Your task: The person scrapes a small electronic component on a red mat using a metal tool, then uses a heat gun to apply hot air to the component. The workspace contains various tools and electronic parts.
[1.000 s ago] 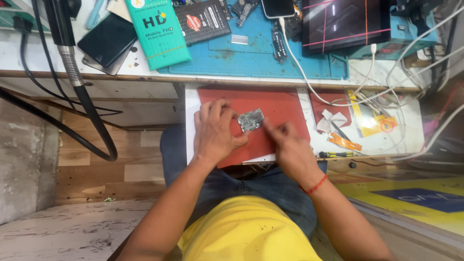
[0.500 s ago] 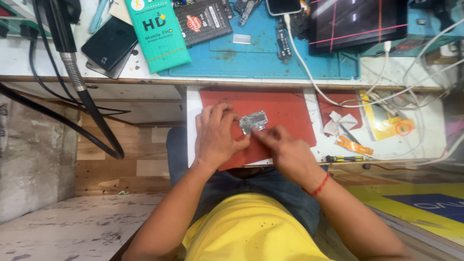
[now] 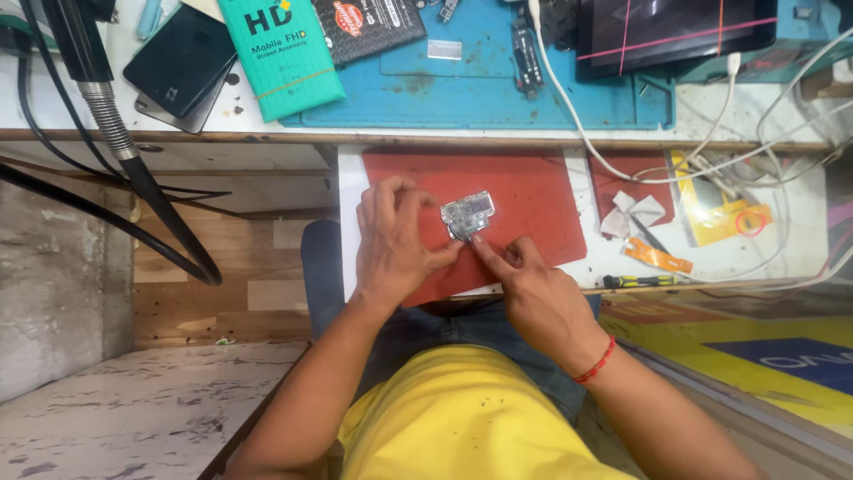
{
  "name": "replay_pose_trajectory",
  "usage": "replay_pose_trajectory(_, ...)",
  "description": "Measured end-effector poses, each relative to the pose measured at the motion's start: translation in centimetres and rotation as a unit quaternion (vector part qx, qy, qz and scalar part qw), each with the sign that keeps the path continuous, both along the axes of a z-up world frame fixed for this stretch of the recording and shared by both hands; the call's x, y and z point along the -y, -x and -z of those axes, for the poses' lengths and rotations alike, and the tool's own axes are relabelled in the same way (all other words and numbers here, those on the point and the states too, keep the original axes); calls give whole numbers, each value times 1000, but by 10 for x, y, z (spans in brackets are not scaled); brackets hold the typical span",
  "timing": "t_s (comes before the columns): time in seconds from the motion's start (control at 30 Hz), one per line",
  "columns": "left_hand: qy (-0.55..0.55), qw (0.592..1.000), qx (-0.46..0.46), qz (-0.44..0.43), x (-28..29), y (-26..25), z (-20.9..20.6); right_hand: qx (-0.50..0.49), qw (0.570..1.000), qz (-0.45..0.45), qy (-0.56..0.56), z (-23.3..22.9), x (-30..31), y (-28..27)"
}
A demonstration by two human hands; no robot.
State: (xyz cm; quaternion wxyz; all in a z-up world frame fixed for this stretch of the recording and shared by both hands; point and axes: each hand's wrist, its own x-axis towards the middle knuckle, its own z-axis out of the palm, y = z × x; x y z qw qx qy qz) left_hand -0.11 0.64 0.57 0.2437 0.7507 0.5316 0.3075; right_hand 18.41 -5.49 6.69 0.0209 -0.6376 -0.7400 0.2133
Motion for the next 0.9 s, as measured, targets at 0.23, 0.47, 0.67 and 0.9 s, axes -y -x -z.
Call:
replay_pose_trajectory(0.23,-19,999,-29,12,-2,-2,-8,-15,999,22,-36,17,-2,-3)
replay_pose_trajectory(0.47,-71,994,-62,60,-4,0,-11,-7,999,5,-41,14,2,-22)
replay_pose_trajectory(0.67,-40,995,-82,41,-1,-9,-7,-29,996,-10,-81,24,1,-19)
replay_pose_trajectory(0.9,-20,996,-84,29,-5,-14,-5,-32,995,41,-87,30,10,-15)
